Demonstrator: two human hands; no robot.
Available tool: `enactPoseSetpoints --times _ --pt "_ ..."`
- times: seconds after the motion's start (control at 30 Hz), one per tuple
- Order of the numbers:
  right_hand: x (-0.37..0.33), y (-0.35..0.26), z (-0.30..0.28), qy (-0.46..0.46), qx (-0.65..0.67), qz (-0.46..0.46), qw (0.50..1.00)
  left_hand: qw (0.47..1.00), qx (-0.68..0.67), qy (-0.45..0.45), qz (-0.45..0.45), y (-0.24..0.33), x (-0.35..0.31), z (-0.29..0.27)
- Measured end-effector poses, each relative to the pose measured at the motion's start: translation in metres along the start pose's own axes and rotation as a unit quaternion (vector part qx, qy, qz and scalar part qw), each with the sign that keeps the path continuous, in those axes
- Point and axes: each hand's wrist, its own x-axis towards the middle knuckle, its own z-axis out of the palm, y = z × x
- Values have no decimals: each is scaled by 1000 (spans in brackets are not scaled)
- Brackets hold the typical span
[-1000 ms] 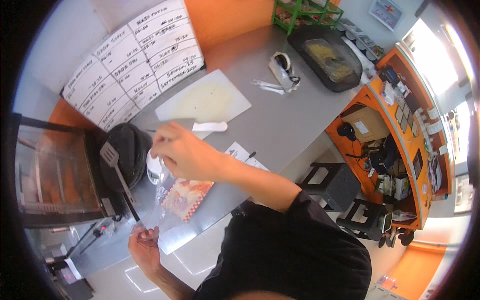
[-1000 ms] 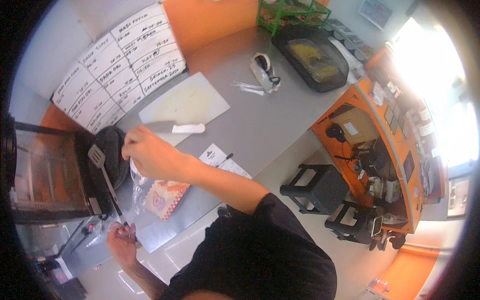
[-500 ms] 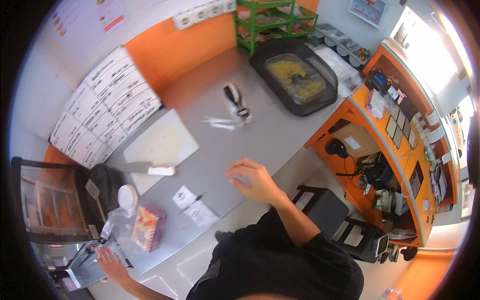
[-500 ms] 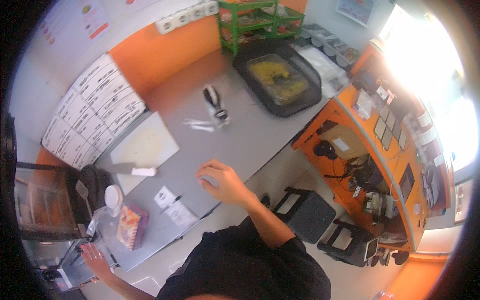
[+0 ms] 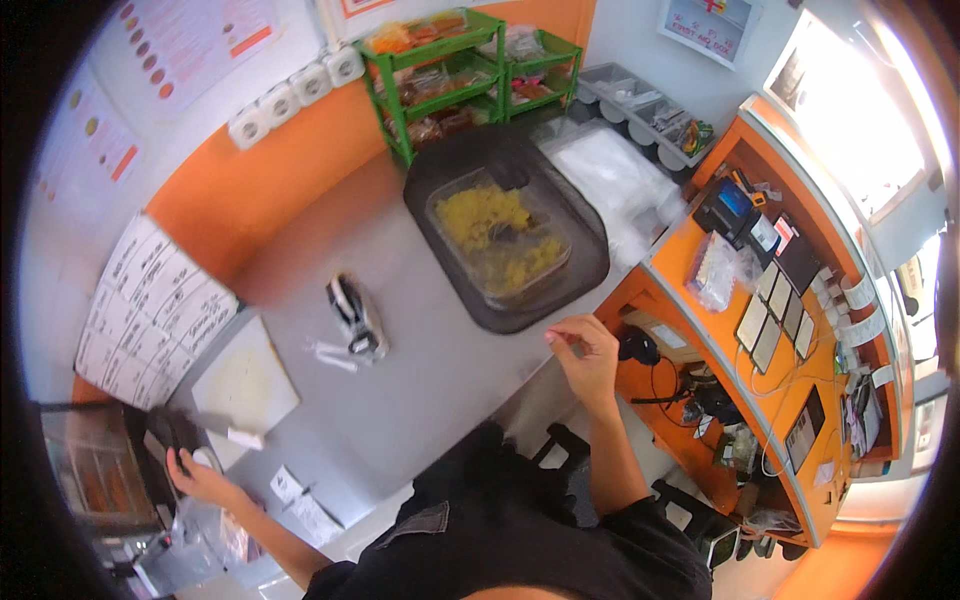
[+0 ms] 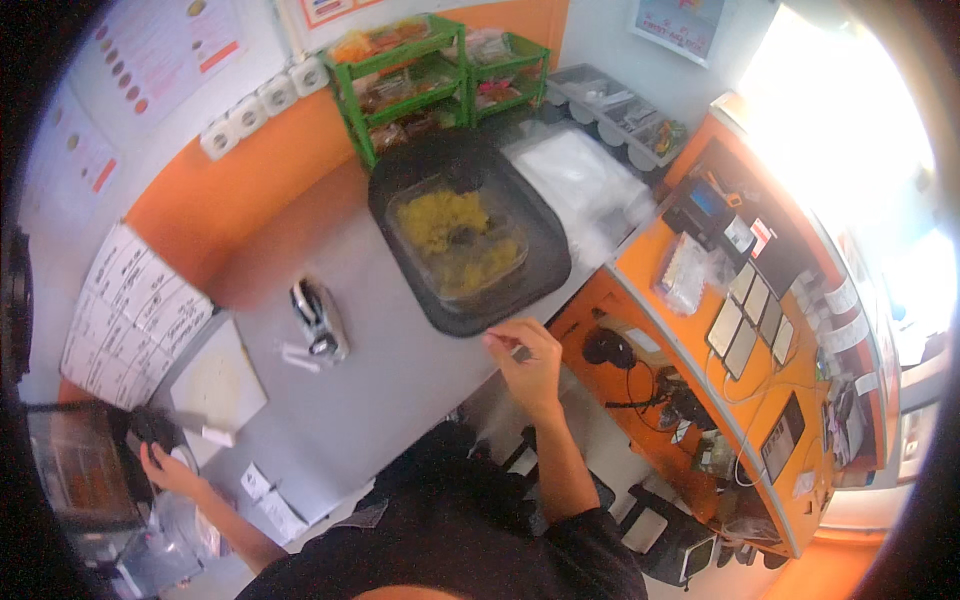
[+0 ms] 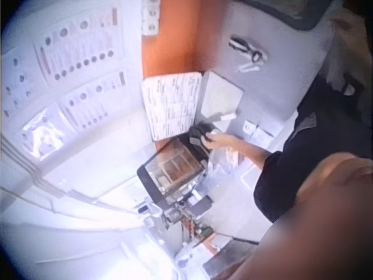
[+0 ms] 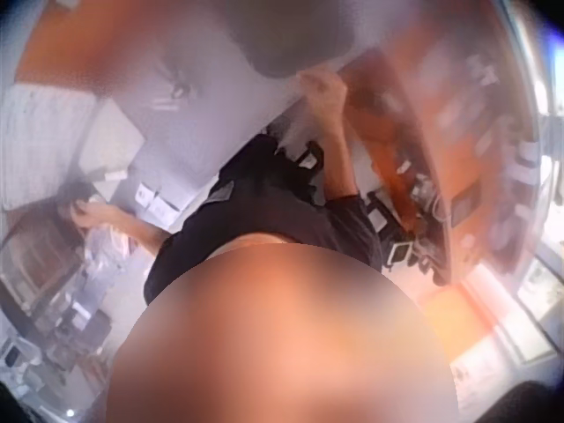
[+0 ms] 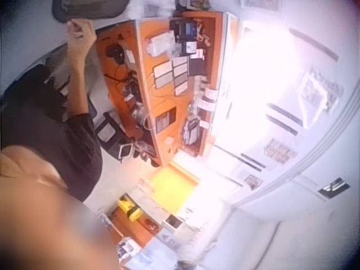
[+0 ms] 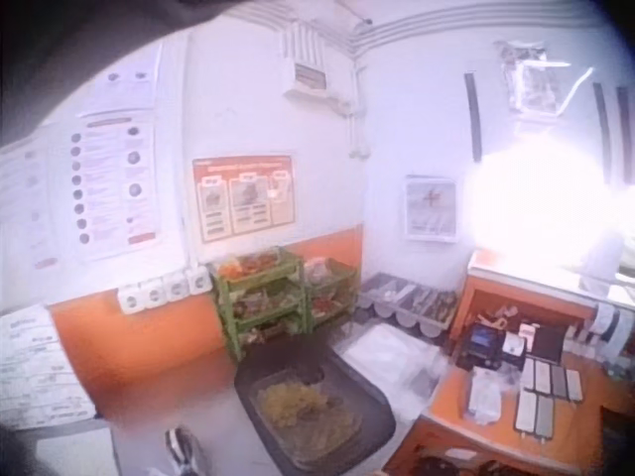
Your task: The person retrieves a receipt and a takeout box, then scoops rice and scrambled eggs into the box. They add a fried chicken piece and a small sauce packet, close the box, and place it into a plastic bag with the receipt for delivery.
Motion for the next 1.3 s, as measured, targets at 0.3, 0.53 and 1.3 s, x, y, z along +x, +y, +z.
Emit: enactPoseSetpoints --times 0.3,0.53,1.3 --pt "218 93 -22 40 -124 -24 991 898 -211 -329 199 159 -172 141" --pt "437 263 43 -93 -244 -83 962 869 -200 -428 150 257 -261 156" --pt "581 339 118 -210 -140 -113 961 948 -125 -288 52 458 -337 214"
